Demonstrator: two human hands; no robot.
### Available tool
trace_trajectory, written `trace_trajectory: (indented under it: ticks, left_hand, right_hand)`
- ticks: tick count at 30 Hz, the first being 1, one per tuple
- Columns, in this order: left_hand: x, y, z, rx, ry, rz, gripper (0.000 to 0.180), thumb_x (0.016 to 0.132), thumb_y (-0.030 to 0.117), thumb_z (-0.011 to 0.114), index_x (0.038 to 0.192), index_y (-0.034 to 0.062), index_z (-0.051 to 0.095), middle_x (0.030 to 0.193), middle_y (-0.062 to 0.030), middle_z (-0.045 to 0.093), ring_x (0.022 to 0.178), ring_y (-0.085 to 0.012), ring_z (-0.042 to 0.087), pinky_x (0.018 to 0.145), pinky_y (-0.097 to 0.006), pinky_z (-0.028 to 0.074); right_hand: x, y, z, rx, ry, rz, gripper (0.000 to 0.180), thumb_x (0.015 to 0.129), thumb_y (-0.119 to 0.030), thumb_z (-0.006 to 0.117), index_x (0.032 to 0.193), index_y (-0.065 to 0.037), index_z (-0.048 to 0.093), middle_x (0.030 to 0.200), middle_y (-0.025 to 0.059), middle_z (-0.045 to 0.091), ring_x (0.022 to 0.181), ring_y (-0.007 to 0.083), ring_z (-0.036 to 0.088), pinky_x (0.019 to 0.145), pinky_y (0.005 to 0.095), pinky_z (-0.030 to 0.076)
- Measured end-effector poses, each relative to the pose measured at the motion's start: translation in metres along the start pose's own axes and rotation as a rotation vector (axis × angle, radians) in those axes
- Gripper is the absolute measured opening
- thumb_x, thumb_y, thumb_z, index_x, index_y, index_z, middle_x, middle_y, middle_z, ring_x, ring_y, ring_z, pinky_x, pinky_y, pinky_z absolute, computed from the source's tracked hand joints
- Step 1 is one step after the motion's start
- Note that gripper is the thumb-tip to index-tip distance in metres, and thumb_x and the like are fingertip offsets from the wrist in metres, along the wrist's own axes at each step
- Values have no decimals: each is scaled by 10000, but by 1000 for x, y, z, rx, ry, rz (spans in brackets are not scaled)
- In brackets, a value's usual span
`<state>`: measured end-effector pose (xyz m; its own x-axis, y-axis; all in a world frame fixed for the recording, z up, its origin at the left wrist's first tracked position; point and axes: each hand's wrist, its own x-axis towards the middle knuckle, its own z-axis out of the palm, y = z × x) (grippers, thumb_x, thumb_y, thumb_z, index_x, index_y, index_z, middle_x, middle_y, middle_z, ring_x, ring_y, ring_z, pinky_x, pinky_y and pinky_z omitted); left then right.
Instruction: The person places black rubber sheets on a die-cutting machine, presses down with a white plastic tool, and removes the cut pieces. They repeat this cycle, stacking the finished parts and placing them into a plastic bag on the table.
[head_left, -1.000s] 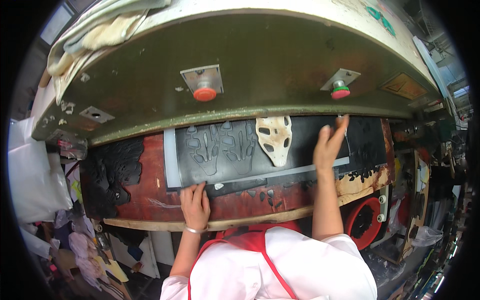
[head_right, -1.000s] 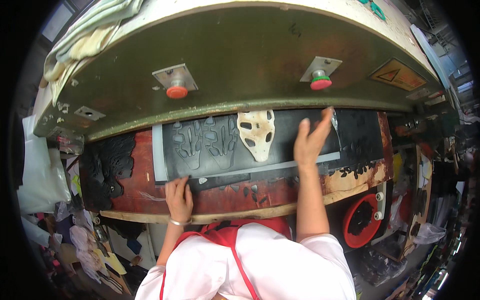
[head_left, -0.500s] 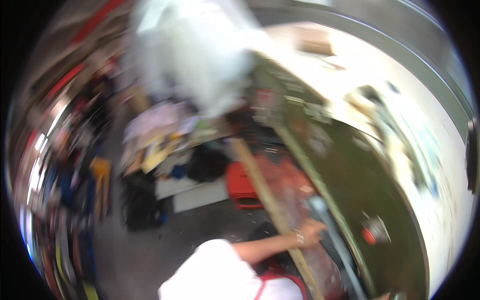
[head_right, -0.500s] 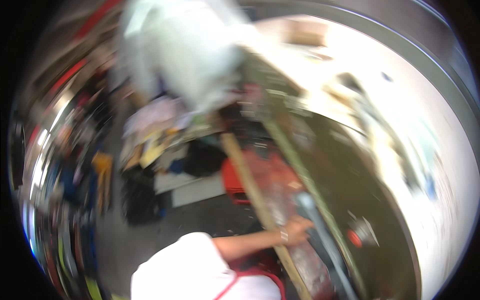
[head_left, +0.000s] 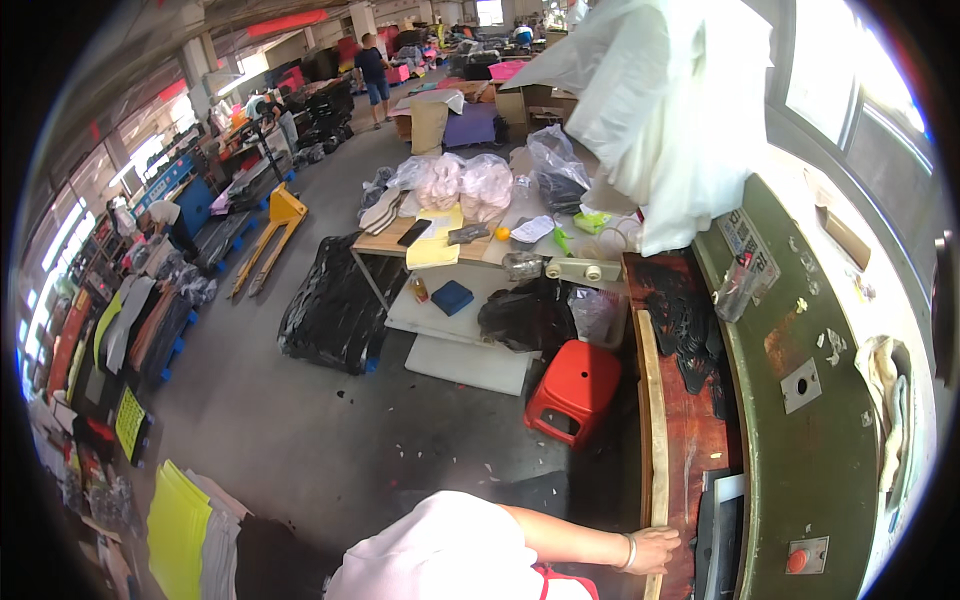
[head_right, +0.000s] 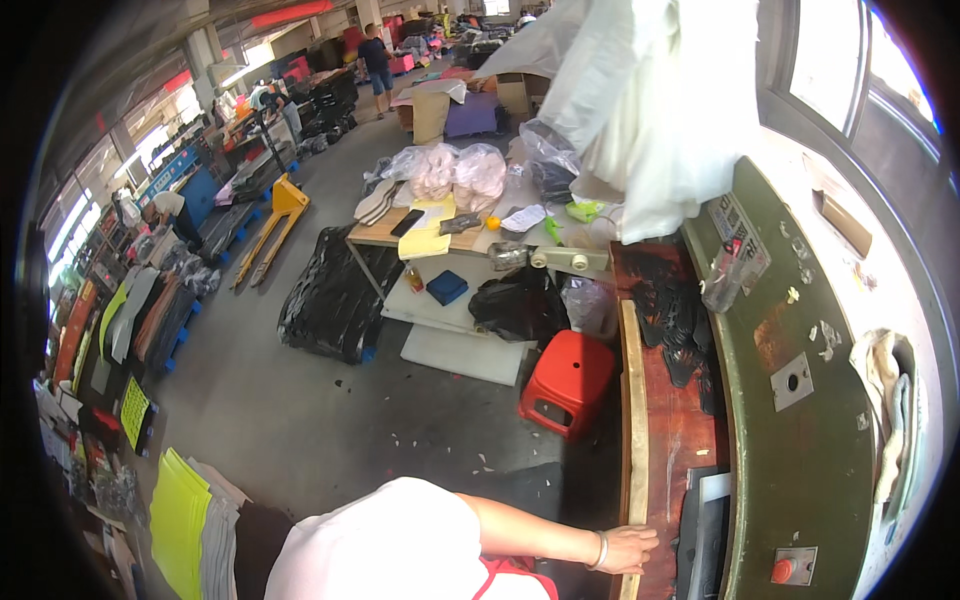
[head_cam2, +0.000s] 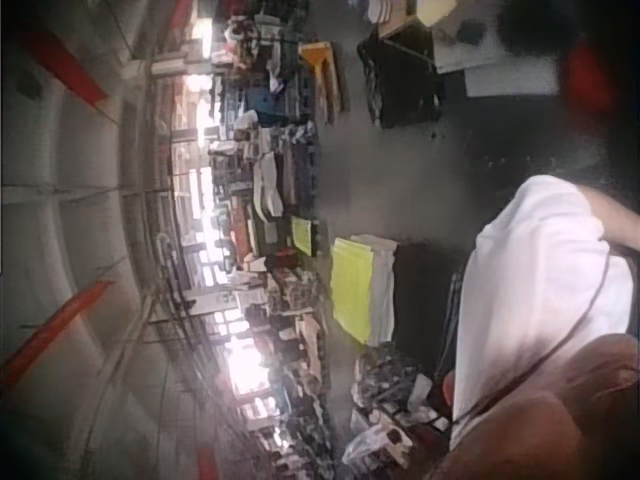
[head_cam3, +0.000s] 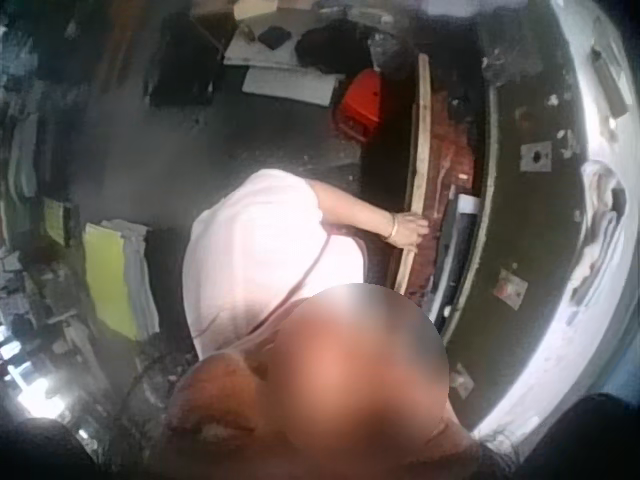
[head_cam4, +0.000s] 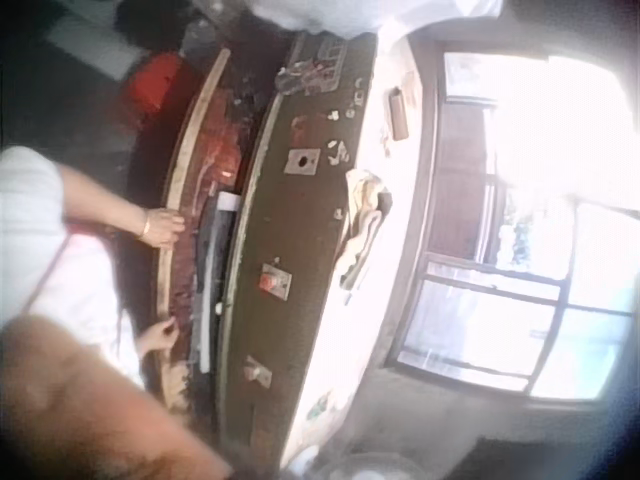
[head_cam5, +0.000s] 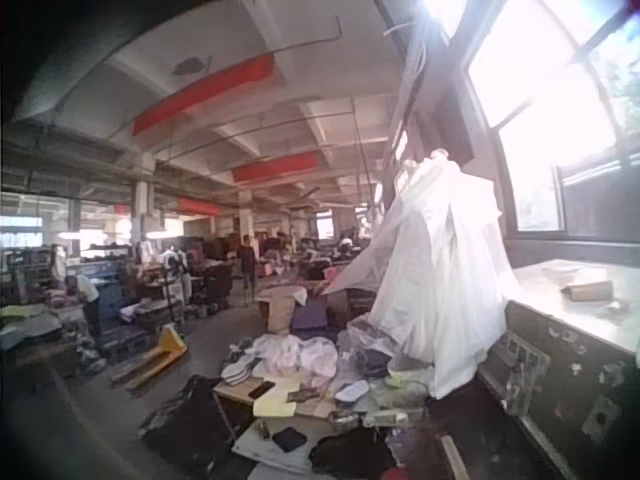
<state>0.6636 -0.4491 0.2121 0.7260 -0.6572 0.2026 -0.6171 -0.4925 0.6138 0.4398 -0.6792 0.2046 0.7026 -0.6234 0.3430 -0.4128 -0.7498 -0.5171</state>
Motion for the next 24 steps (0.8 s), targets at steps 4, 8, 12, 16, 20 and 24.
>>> trace_trajectory:
  ticks: [4, 8, 12, 16, 20, 24]
  left_hand:
    - [-24, 3, -4, 62, -5, 8, 295, 786, 316, 662, 855, 32, 697, 1062, -151, 541, 1117, -314, 467, 977, -421, 382]
    - [-74, -1, -20, 15, -25, 19, 207, 723, 244, 645, 791, 53, 688, 937, -135, 593, 989, -318, 540, 849, -418, 459]
    - [-102, -7, -59, 158, -244, 215, 129, 707, 212, 620, 673, 92, 648, 700, -147, 627, 687, -330, 635, 642, -456, 514]
    - [-60, 20, -76, 53, 79, 224, 83, 791, 136, 634, 836, 71, 659, 710, -119, 622, 691, -318, 597, 669, -453, 487]
    - [-36, 46, -70, 148, -9, 226, 447, 800, 151, 662, 1230, 67, 570, 1294, -161, 507, 1214, -340, 465, 1033, -486, 356]
    - [-97, 33, -65, 360, -208, 316, 535, 803, 198, 662, 1310, 103, 520, 1419, -147, 413, 1352, -324, 342, 1110, -552, 221]
  right_hand:
    - [-21, -18, -12, 62, -44, 140, 336, 875, -370, 679, 925, -41, 725, 863, 130, 701, 749, 209, 660, 658, 314, 543]
    - [-28, -56, -33, -23, -13, -63, 323, 866, -339, 695, 933, -25, 721, 846, 148, 703, 732, 254, 666, 678, 329, 549]
    - [8, -92, -43, 66, 179, 302, 476, 734, -110, 758, 1173, 2, 612, 1074, 200, 651, 1031, 309, 616, 906, 406, 485]
    - [35, -106, -32, -143, -229, 132, 958, 544, -382, 807, 1365, -57, 434, 1322, 350, 363, 1294, 521, 251, 1027, 551, 332]
    - [7, -119, -21, 19, -25, 133, 991, 505, -273, 811, 1388, -91, 401, 1352, 359, 264, 1287, 515, 235, 1062, 536, 311]
    - [-64, -127, -20, 198, 37, 154, 1040, 498, -141, 816, 1422, -72, 345, 1352, 268, 365, 1284, 406, 349, 1053, 448, 351]
